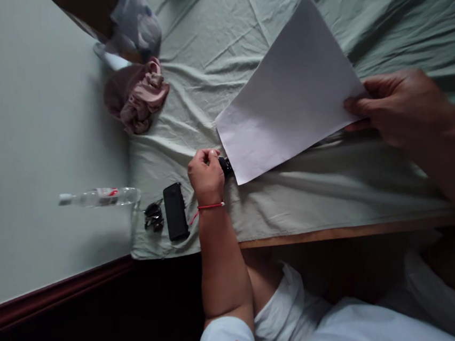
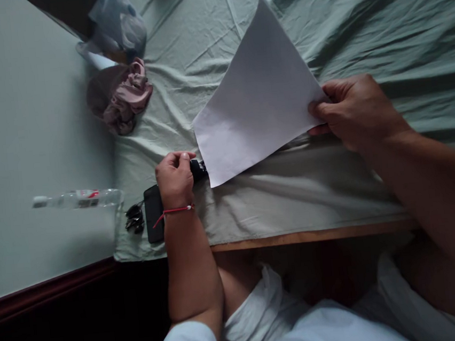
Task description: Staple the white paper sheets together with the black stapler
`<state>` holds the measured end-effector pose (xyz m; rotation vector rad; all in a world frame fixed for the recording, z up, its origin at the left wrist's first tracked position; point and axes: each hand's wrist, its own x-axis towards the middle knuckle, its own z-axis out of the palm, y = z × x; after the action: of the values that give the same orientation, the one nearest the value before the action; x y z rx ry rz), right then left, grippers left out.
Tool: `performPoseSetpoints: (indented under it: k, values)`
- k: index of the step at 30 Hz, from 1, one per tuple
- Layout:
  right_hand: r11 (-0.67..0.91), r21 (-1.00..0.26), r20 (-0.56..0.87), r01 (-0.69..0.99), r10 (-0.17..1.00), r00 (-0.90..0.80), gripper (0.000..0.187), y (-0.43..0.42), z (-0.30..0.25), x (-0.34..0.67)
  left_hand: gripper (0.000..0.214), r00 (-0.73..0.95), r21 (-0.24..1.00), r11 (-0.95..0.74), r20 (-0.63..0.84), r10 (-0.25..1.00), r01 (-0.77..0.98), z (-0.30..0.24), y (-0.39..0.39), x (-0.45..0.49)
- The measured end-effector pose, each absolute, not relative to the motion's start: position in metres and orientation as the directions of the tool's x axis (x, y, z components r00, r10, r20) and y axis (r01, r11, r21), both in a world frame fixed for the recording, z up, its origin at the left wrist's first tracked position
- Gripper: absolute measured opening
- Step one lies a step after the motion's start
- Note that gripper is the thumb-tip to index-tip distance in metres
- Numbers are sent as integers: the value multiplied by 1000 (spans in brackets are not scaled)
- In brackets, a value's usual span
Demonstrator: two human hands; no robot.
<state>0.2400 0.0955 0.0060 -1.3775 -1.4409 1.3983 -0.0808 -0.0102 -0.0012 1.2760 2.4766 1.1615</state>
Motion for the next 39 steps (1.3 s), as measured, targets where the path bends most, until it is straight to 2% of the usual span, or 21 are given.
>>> performPoseSetpoints:
  k: [8,17,26,39]
  values:
    - [-134,-960,-176,245,972,-155,16,92,13,235,19,-623,692,363,159,766,624,2,-11,-77]
    - [-125,-973,-153,193,978,-138,15,89,18,232,18,-605,675,384,116,788,629,7,-12,-70]
    - [-108,-974,-138,198,980,-144,15,90,15,232,19,-524,459,422,117,843,781,15,-13,-59]
    - [-110,-959,-140,259,985,-100,13,92,15,236,16,-371,359,330,49,927,873,13,-17,-61]
